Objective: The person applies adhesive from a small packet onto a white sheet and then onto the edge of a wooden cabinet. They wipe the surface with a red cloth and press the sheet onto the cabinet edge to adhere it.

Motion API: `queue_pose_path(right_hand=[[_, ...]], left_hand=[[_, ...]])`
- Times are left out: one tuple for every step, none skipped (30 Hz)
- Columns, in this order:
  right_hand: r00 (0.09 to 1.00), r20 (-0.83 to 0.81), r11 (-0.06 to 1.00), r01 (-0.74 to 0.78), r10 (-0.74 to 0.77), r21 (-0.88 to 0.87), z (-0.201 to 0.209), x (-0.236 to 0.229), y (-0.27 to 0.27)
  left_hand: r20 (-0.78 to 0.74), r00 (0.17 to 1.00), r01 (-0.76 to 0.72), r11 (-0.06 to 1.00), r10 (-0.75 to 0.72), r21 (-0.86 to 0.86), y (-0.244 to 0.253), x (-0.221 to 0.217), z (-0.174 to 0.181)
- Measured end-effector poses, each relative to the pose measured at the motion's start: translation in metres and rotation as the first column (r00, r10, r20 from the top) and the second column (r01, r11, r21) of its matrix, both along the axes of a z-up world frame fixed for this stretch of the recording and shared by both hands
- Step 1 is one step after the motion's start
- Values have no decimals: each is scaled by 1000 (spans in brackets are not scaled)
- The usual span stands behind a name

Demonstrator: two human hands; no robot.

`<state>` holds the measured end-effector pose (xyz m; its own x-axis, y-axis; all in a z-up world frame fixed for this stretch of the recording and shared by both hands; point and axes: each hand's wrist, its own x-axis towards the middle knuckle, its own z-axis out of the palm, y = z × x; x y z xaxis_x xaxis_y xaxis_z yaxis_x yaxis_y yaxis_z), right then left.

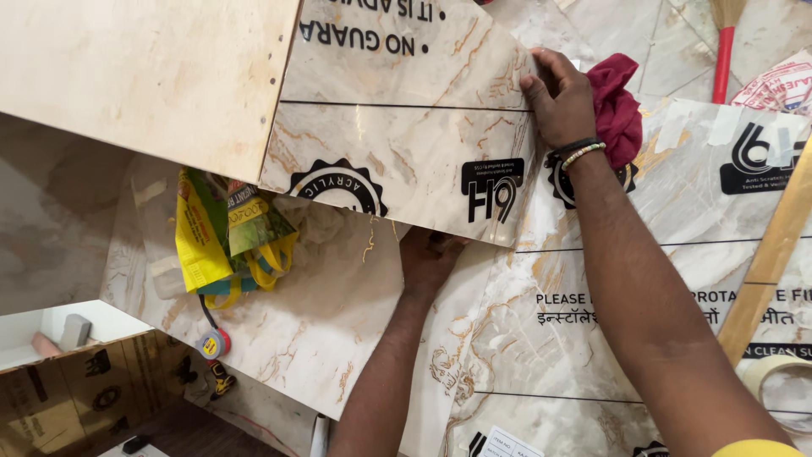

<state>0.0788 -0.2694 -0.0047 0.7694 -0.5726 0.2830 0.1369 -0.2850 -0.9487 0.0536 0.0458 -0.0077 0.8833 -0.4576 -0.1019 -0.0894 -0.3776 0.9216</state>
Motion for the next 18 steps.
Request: queue_pose_path(right_hand=[[1000,-15,1000,6,-7,-5,0,1,1],[999,-28,1000,15,-16,-10,2,2,1],[1000,-23,1000,15,-15,-2,4,2,0],[1000,-20,1000,16,-15,8,7,1,-1],[1000,-17,1000,16,-15,18,10,-4,-2],[998,-22,994,61,-63,-90,14,-9,-5],[993,-22,975,105,-112,-197,19,-18,-8],[986,-16,941,151,-164,-304,23,-29,-11],[972,-73,873,167,-224,-458,27,-45,-15],[949,-115,780,170,-295,-602,31,-65,-20],[917,-144,667,156,-372,-729,33,-84,-22],[891,-234,662,93,-389,-744,32,-101,-21],[856,-321,659,29,-405,-752,30,-117,-19],[869,-301,633,18,-393,-774,27,-130,-18],[881,-282,606,8,-381,-795,25,-141,-16],[903,-266,656,21,-336,-755,21,-148,-12],[924,-248,703,31,-291,-711,19,-151,-9],[908,-262,738,71,-326,-671,16,-156,1]], left_hand=[[16,1000,4,999,-5,34,0,0,-2],[34,999,11,998,-13,68,0,1,-4],[52,998,16,995,-22,102,0,1,-5],[73,997,10,995,-17,96,1,0,-5],[93,996,3,996,-12,90,2,-1,-4],[116,993,-2,997,-7,81,2,-1,-2],[165,986,1,1000,-6,30,2,-2,1],[214,977,11,1000,-5,-26,3,-2,5],[262,965,23,996,-1,-81,3,-2,10],[226,972,-4,974,56,-228,1,1,15],[181,978,-33,929,106,-368,0,4,22],[126,981,-65,864,146,-499,0,7,28],[158,971,-73,852,180,-519,0,13,34],[194,956,-82,834,220,-546,-2,23,40],[226,938,-89,815,262,-573,-4,33,46],[170,953,-141,864,250,-483,-4,41,51],[112,964,-183,905,243,-385,-7,49,55],[49,969,-219,937,241,-273,-6,51,57]])
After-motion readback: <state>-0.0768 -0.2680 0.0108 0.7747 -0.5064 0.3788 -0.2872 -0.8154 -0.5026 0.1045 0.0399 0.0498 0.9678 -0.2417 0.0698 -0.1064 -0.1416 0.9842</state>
